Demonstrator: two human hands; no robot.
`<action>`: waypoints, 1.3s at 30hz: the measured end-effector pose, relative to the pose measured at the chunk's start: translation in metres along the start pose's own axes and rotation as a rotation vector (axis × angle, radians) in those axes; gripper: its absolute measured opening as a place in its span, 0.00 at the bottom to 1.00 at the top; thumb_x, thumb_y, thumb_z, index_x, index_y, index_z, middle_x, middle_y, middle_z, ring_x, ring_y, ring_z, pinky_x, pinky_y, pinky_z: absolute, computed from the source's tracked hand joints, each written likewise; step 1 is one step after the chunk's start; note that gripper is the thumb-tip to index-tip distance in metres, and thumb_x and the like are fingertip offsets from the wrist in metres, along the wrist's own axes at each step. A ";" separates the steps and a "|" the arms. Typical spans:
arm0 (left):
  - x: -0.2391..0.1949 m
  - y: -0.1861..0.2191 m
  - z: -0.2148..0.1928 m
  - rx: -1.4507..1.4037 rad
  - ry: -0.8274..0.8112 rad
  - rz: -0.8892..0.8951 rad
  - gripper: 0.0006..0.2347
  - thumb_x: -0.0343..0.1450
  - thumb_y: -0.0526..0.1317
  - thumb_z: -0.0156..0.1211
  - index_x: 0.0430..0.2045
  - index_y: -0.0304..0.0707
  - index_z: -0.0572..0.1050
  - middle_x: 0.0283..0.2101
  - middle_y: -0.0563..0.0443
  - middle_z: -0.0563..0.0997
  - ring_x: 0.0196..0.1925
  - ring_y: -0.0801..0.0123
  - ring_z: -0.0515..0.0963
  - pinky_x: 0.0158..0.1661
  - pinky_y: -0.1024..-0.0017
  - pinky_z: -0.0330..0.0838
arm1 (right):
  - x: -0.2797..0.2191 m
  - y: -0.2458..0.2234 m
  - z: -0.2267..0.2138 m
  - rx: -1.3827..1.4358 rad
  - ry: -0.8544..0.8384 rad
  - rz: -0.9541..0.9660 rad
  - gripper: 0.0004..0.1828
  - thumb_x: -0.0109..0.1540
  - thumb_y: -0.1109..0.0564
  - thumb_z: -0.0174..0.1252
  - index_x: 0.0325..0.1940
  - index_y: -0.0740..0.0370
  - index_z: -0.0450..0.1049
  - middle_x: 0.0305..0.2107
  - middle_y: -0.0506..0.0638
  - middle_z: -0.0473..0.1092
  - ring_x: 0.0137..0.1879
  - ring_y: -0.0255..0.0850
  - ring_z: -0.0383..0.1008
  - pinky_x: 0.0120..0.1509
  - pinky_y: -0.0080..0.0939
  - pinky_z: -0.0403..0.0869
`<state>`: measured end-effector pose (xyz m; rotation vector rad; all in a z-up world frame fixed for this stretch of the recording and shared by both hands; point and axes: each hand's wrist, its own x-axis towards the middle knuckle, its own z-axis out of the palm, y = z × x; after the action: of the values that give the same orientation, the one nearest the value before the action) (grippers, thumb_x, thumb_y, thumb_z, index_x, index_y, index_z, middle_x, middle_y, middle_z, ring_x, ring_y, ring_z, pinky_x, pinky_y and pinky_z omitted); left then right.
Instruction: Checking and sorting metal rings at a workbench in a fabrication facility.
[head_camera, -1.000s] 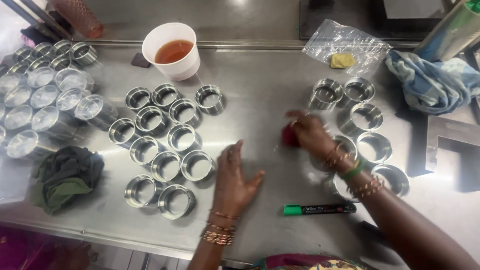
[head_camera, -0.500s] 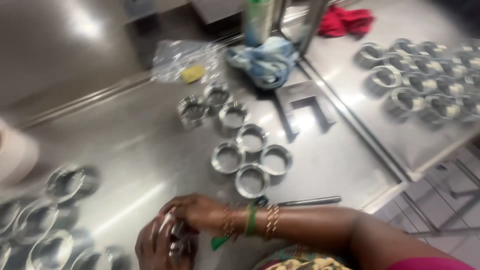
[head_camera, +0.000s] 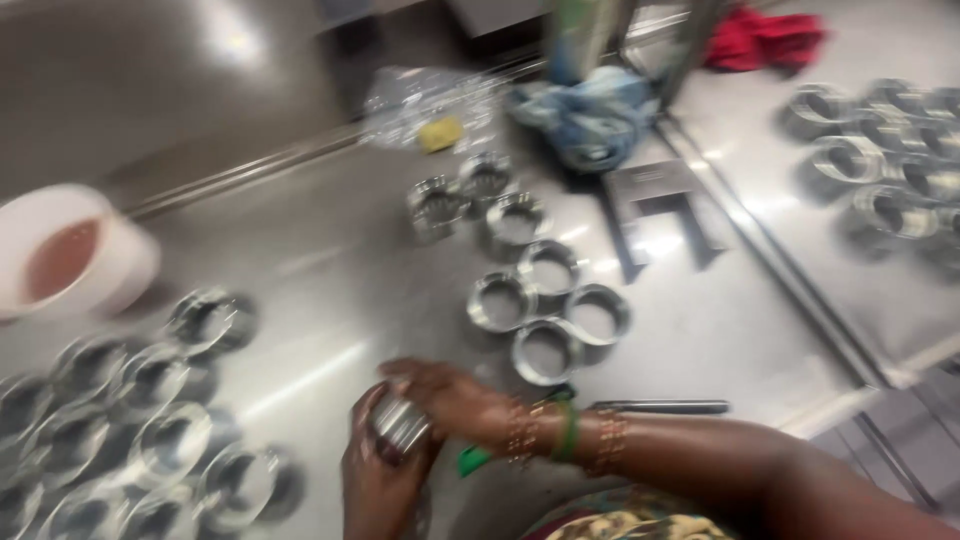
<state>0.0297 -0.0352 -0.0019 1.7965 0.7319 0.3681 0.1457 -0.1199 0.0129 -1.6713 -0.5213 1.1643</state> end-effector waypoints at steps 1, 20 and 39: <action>0.005 0.005 -0.010 0.004 0.039 -0.021 0.33 0.58 0.41 0.70 0.60 0.42 0.63 0.52 0.41 0.77 0.47 0.59 0.85 0.43 0.67 0.84 | 0.003 0.013 -0.010 -0.010 -0.044 0.000 0.21 0.71 0.53 0.43 0.69 0.56 0.66 0.68 0.47 0.60 0.63 0.49 0.67 0.64 0.51 0.69; 0.031 -0.021 -0.025 0.590 0.353 0.346 0.35 0.62 0.49 0.72 0.63 0.36 0.63 0.60 0.30 0.68 0.61 0.41 0.67 0.58 0.49 0.65 | 0.120 -0.024 -0.091 -0.665 0.248 -0.402 0.25 0.69 0.58 0.47 0.72 0.55 0.58 0.47 0.65 0.75 0.52 0.54 0.79 0.55 0.51 0.75; -0.013 -0.001 -0.022 0.468 0.156 0.487 0.30 0.55 0.40 0.71 0.53 0.32 0.73 0.58 0.38 0.71 0.59 0.48 0.74 0.57 0.57 0.73 | 0.022 0.000 -0.007 0.289 -0.042 0.074 0.23 0.68 0.55 0.45 0.63 0.67 0.74 0.43 0.59 0.79 0.33 0.40 0.71 0.37 0.38 0.73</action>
<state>0.0067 -0.0275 0.0058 2.4156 0.5021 0.7097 0.1615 -0.1059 0.0034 -1.4294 -0.3018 1.2662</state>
